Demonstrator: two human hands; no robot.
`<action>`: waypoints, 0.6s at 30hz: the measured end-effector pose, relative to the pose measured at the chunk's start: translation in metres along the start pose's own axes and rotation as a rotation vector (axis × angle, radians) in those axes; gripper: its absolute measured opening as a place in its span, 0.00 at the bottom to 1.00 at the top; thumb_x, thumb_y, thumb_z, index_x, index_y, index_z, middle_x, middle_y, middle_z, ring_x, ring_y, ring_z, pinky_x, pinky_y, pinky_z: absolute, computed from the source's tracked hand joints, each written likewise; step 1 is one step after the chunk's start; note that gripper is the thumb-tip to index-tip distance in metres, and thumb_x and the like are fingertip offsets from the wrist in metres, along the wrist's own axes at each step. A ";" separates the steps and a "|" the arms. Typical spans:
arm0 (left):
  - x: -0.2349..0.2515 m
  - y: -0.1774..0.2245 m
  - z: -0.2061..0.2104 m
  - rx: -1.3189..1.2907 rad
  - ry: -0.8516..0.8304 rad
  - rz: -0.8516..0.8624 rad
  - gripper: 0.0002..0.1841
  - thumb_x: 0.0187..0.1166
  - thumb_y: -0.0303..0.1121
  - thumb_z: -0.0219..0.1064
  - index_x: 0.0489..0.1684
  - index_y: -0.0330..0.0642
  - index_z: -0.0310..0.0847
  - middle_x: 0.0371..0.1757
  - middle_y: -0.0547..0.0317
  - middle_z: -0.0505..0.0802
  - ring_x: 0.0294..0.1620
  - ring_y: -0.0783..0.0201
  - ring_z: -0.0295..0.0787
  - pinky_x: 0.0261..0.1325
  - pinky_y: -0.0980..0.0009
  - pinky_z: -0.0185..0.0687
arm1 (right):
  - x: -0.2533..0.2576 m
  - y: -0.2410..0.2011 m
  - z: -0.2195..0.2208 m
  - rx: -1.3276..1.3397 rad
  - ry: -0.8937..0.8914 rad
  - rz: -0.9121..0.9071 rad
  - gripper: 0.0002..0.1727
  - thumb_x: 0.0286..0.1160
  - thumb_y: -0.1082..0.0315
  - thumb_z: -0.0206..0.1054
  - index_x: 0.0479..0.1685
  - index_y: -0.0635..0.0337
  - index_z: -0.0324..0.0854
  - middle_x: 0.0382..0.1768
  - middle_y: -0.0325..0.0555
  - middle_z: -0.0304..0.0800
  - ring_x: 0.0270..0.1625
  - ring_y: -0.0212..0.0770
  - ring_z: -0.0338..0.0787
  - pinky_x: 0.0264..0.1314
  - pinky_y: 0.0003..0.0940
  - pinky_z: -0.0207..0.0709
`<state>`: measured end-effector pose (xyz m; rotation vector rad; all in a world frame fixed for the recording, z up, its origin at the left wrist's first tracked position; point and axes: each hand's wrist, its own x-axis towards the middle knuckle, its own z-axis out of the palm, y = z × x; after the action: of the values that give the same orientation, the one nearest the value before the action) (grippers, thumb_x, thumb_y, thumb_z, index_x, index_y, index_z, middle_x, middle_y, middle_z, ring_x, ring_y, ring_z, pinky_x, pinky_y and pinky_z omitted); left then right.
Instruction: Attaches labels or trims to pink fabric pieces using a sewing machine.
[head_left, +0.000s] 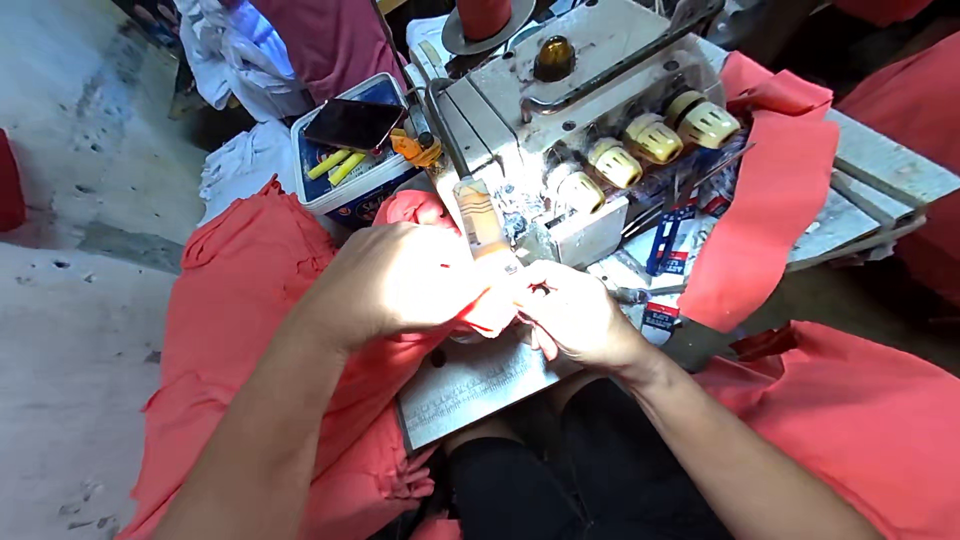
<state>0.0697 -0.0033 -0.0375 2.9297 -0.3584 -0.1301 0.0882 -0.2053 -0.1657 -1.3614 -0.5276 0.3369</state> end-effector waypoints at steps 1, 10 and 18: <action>0.000 -0.002 -0.003 -0.005 -0.021 -0.022 0.18 0.71 0.52 0.65 0.14 0.54 0.77 0.16 0.68 0.78 0.22 0.66 0.78 0.25 0.58 0.66 | 0.000 0.000 0.000 0.007 0.001 0.001 0.03 0.81 0.76 0.62 0.43 0.64 0.82 0.20 0.30 0.81 0.14 0.17 0.77 0.19 0.12 0.76; -0.032 0.024 -0.001 0.089 0.180 0.400 0.18 0.81 0.44 0.57 0.21 0.52 0.88 0.19 0.71 0.84 0.24 0.71 0.81 0.33 0.65 0.73 | -0.021 0.001 -0.003 -0.055 -0.048 -0.226 0.12 0.82 0.71 0.64 0.53 0.71 0.84 0.39 0.35 0.87 0.29 0.12 0.80 0.31 0.08 0.77; -0.022 0.008 0.027 0.185 0.281 0.403 0.20 0.69 0.54 0.67 0.17 0.49 0.82 0.19 0.63 0.81 0.27 0.60 0.80 0.41 0.55 0.69 | -0.039 0.015 0.003 -0.025 0.070 -0.314 0.07 0.81 0.76 0.62 0.44 0.69 0.85 0.40 0.37 0.86 0.31 0.13 0.82 0.33 0.09 0.80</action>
<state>0.0441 -0.0102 -0.0606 2.9190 -0.9405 0.3845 0.0553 -0.2203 -0.1865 -1.2860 -0.6782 0.0267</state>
